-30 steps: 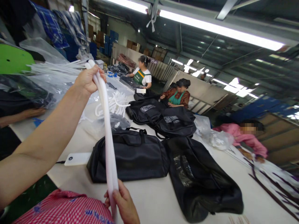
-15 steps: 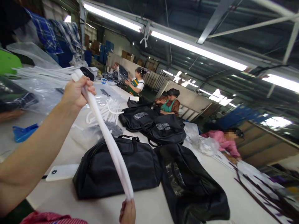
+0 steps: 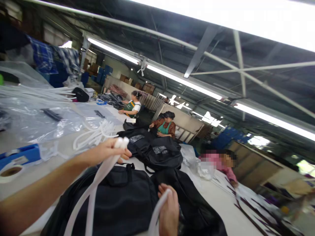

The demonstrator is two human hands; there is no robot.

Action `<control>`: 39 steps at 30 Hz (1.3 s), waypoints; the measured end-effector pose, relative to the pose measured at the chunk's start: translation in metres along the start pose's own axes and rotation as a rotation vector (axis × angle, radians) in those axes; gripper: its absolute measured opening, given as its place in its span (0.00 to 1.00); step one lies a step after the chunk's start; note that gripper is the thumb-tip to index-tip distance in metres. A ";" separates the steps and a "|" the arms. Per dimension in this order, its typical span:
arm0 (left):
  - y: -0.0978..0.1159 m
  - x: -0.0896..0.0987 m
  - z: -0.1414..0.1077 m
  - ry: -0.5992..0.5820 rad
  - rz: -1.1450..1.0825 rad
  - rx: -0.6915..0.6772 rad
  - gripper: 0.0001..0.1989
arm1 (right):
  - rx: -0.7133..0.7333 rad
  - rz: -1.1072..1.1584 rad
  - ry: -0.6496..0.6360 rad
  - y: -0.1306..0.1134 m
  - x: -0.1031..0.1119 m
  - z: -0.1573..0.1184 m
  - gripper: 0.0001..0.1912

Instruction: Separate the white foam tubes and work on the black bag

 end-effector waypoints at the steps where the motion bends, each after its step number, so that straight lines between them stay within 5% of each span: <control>1: -0.023 -0.026 0.005 -0.032 0.001 0.044 0.17 | 0.000 0.052 -0.035 -0.023 -0.020 0.007 0.23; 4: -0.062 -0.076 0.016 -0.062 -0.021 0.044 0.18 | 0.148 0.045 -0.241 -0.090 -0.087 0.015 0.21; 7: -0.061 -0.076 0.021 0.030 -0.131 -0.083 0.20 | 0.252 -0.073 -0.355 -0.118 -0.127 0.010 0.19; 16: -0.054 -0.056 0.023 0.057 -0.144 -0.102 0.15 | 0.339 -0.169 -0.406 -0.116 -0.137 0.007 0.18; 20: -0.023 -0.021 0.043 0.162 -0.234 -0.177 0.11 | 0.046 -0.066 -0.648 -0.068 -0.128 -0.020 0.41; 23: 0.019 0.026 0.060 0.298 -0.273 -0.328 0.09 | -0.247 -0.150 -0.904 0.002 -0.107 -0.076 0.33; 26: 0.056 0.068 0.066 0.395 -0.245 -0.419 0.09 | -0.378 -0.168 -0.816 0.063 -0.069 -0.119 0.24; 29: 0.075 0.090 0.064 0.449 -0.203 -0.451 0.09 | -0.441 -0.197 -0.707 0.103 -0.039 -0.145 0.23; 36: 0.080 0.088 0.058 0.426 -0.191 -0.423 0.09 | -0.502 -0.190 -0.640 0.119 -0.033 -0.169 0.22; 39: 0.085 0.091 0.055 0.447 -0.187 -0.435 0.09 | -0.492 -0.229 -0.504 0.124 -0.032 -0.169 0.19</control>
Point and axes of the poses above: each hand's wrist, its own z-axis towards the middle knuckle, its own x-axis out of the back of the hand, y = z × x, the point moved 6 cm from there along z, towards the middle knuckle, and after that the axes turned 8 degrees about -z, right-handed, at the moved point
